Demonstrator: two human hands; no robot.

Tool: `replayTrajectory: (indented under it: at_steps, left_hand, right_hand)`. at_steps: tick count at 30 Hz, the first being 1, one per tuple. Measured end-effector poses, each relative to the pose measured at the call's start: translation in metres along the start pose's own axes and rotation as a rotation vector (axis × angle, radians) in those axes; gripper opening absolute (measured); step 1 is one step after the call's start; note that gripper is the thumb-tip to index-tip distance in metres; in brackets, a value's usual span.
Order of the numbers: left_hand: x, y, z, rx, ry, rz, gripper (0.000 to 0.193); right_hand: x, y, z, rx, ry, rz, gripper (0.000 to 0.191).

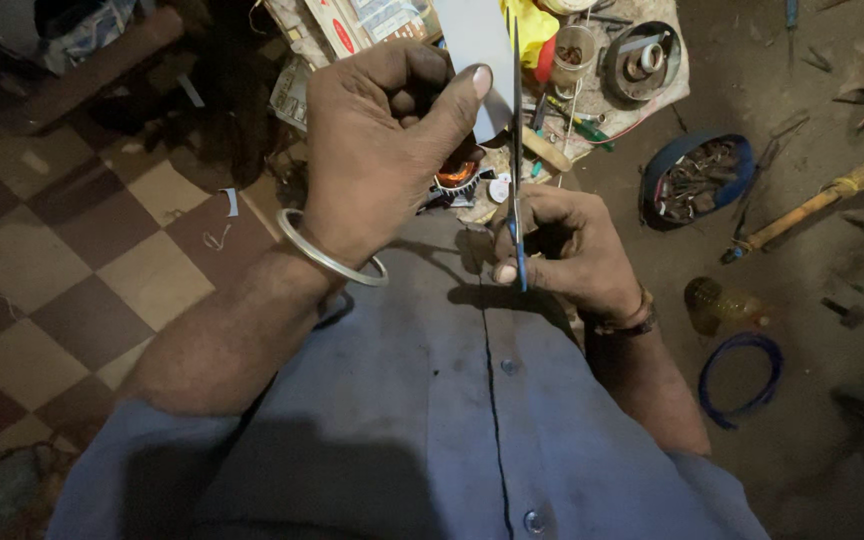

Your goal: The person cuts a strip of white insulating paper with scissors and fits the paper pieces into the slots of a copper-wound motor stator on the workbench, pressing each liner into place by hand and repeating the cut-and-fit cycle for successive slots.

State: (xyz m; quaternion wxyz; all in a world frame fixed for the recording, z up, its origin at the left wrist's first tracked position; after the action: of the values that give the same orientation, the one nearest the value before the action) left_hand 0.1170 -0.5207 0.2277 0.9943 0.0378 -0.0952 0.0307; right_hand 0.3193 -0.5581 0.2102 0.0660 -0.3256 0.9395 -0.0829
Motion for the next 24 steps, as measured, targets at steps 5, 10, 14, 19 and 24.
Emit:
replayTrajectory:
  at_steps: [5,10,14,19,24]
  left_hand:
    - [-0.001,0.001,0.005,0.055,-0.056,-0.046,0.011]
    - [-0.001,0.001,0.002,0.047,-0.059,-0.048,0.010]
    - [-0.003,0.002,-0.001,0.046,-0.033,-0.053,0.009]
    - [-0.003,0.002,-0.004,0.012,-0.005,-0.075,0.011]
    - [-0.003,0.001,-0.001,0.036,-0.015,-0.066,0.010]
  right_hand:
    - [0.000,0.000,0.000,-0.007,-0.028,0.021,0.022]
    - [-0.002,-0.001,0.000,0.006,0.007,0.015,0.020]
    - [-0.004,-0.002,0.006,0.044,0.016,0.021,0.020]
    - [-0.004,-0.004,0.012,0.030,0.028,0.031,0.019]
    - [-0.005,-0.007,0.012,-0.010,0.044,0.033,0.017]
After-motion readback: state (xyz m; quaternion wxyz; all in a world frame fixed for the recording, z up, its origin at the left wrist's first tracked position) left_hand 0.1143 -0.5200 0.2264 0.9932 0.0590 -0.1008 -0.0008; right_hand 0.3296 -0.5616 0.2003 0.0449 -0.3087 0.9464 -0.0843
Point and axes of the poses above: each hand's wrist, its own y-axis towards the middle knuckle, its own x-axis out of the palm, z = x × y, the point moved 6 cm from there along y, towards the middle knuckle, and after that the axes turned 5 degrees about -y, right-handed, at the moved point
